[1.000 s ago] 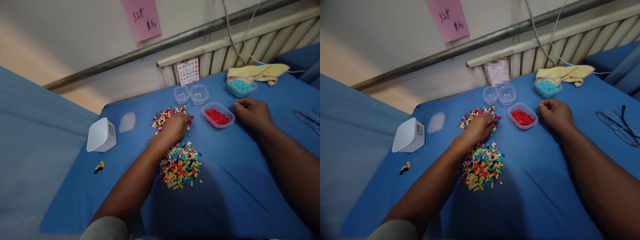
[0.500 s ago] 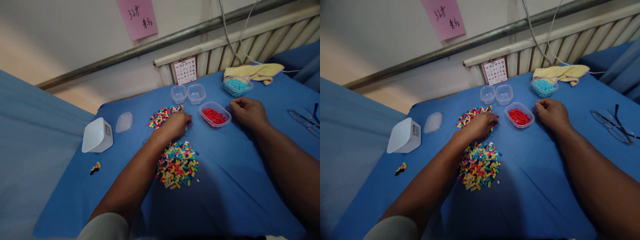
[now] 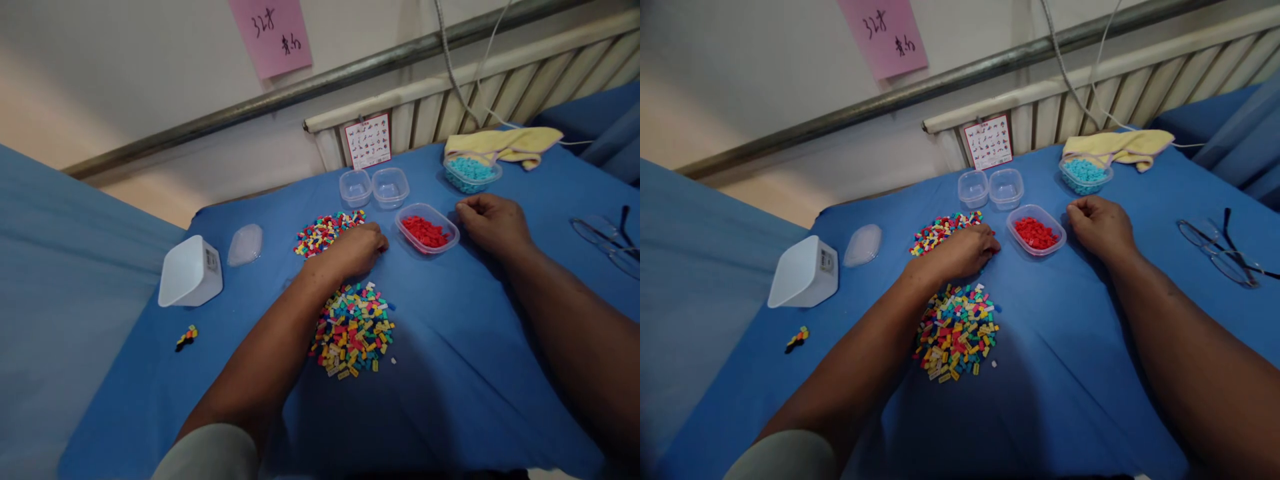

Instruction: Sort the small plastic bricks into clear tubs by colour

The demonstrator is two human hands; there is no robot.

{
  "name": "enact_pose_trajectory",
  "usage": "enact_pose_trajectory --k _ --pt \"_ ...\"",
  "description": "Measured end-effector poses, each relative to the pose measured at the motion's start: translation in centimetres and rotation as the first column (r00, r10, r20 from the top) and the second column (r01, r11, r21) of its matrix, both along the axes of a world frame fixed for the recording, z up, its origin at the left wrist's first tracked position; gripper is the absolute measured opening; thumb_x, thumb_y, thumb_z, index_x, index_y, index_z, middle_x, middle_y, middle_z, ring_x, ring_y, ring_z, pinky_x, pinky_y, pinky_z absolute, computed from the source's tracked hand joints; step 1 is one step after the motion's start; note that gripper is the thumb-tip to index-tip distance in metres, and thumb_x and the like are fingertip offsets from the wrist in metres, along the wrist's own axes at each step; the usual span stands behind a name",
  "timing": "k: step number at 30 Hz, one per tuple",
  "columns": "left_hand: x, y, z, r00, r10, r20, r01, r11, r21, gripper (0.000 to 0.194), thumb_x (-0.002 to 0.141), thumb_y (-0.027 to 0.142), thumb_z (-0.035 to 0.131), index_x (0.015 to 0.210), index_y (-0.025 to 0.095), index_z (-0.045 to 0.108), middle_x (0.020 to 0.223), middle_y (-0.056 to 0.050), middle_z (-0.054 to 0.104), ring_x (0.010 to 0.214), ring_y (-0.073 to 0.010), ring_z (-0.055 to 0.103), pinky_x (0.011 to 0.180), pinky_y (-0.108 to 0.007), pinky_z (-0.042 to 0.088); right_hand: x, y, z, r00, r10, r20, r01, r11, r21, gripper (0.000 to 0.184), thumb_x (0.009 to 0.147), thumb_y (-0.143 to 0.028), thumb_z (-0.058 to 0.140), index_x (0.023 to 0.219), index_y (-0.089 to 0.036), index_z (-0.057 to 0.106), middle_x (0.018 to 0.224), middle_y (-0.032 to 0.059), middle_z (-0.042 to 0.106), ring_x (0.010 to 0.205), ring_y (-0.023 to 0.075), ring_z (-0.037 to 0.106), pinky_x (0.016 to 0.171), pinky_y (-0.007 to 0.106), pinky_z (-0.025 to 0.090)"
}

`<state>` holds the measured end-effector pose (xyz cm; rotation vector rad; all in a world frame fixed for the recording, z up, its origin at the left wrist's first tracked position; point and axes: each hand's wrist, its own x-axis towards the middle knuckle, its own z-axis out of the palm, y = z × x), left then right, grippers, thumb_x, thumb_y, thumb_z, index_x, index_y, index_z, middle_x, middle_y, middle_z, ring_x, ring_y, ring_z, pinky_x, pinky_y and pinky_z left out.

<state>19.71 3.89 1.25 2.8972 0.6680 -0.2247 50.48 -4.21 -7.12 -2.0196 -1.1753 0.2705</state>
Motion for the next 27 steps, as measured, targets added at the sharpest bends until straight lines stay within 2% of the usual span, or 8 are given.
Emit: enact_pose_trajectory --k 4,9,13,16,19,22,25,27 --pt "0.2 0.3 -0.2 1.0 -0.017 0.019 0.017 0.999 -0.03 0.027 0.104 0.013 0.054 0.107 0.015 0.081 0.119 -0.012 0.075 0.11 -0.0244 0.071 0.096 -0.034 0.055 0.1 0.0 0.0 1.0 0.0 0.003 0.0 1.0 -0.003 0.031 0.095 -0.046 0.066 0.102 -0.023 0.085 0.094 0.0057 0.086 0.082 0.0218 0.073 0.075 0.033 0.05" --pt "0.8 0.2 -0.4 0.999 -0.032 0.001 0.032 0.999 0.007 0.025 0.104 0.013 0.052 0.104 0.016 0.077 0.113 -0.011 0.077 0.104 -0.0248 0.072 0.094 -0.036 0.054 0.1 0.0 0.0 1.0 0.012 0.002 -0.012 1.0 0.004 0.03 0.096 -0.045 0.066 0.102 -0.023 0.085 0.093 0.0058 0.085 0.082 0.0219 0.074 0.076 0.035 0.05" --pt "0.7 -0.1 0.0 0.999 -0.03 0.022 0.03 0.999 0.022 0.022 0.103 0.014 0.054 0.101 0.016 0.076 0.107 -0.011 0.076 0.098 -0.0248 0.071 0.088 -0.036 0.052 0.2 0.0 0.0 1.0 0.021 0.0 -0.021 1.0 0.006 0.029 0.096 -0.046 0.066 0.1 -0.024 0.084 0.093 0.0052 0.085 0.082 0.0231 0.074 0.076 0.036 0.052" --pt "1.0 -0.2 0.8 0.989 0.022 0.143 -0.022 1.0 -0.001 0.02 0.102 0.016 0.056 0.098 0.016 0.075 0.102 -0.01 0.076 0.093 -0.0235 0.07 0.085 -0.036 0.052 0.1 0.1 0.0 1.0 0.025 -0.006 -0.025 1.0 0.002 0.028 0.097 -0.046 0.065 0.1 -0.024 0.082 0.093 0.0057 0.085 0.083 0.0244 0.075 0.077 0.037 0.054" --pt "2.3 -0.1 1.4 0.941 0.079 0.329 -0.059 0.996 -0.071 0.017 0.101 0.016 0.059 0.099 0.017 0.076 0.101 -0.008 0.077 0.091 -0.0215 0.069 0.085 -0.035 0.053 0.1 0.1 0.0 1.0 0.014 -0.007 -0.014 1.0 -0.009 0.026 0.097 -0.045 0.065 0.101 -0.025 0.082 0.093 0.0061 0.084 0.083 0.0263 0.076 0.078 0.039 0.055" --pt "4.2 0.2 1.6 0.872 0.098 0.479 -0.052 0.993 -0.109 0.018 0.104 0.017 0.062 0.111 0.017 0.078 0.113 -0.009 0.08 0.101 -0.0213 0.072 0.094 -0.036 0.056 0.1 0.1 0.1 1.0 0.015 0.006 -0.015 1.0 -0.01 0.024 0.097 -0.045 0.065 0.1 -0.028 0.082 0.094 0.0061 0.085 0.085 0.028 0.077 0.078 0.041 0.056" --pt "4.7 0.7 1.7 0.828 0.119 0.549 -0.068 0.991 -0.114 0.022 0.108 0.023 0.064 0.124 0.017 0.078 0.127 -0.011 0.079 0.109 -0.0217 0.073 0.1 -0.037 0.057 0.0 0.0 0.2 1.0 0.022 -0.004 -0.022 1.0 -0.005 0.024 0.098 -0.047 0.065 0.1 -0.029 0.081 0.095 0.0059 0.085 0.086 0.0284 0.077 0.077 0.041 0.055" --pt "3.5 0.8 1.9 0.836 0.138 0.531 -0.098 0.99 -0.102 0.021 0.109 0.023 0.063 0.121 0.017 0.079 0.123 -0.011 0.08 0.11 -0.0221 0.073 0.101 -0.038 0.057 0.0 -0.1 0.3 0.999 0.028 -0.019 -0.029 1.0 -0.008 0.024 0.099 -0.046 0.065 0.099 -0.028 0.081 0.095 0.0057 0.085 0.086 0.0278 0.077 0.077 0.04 0.055"
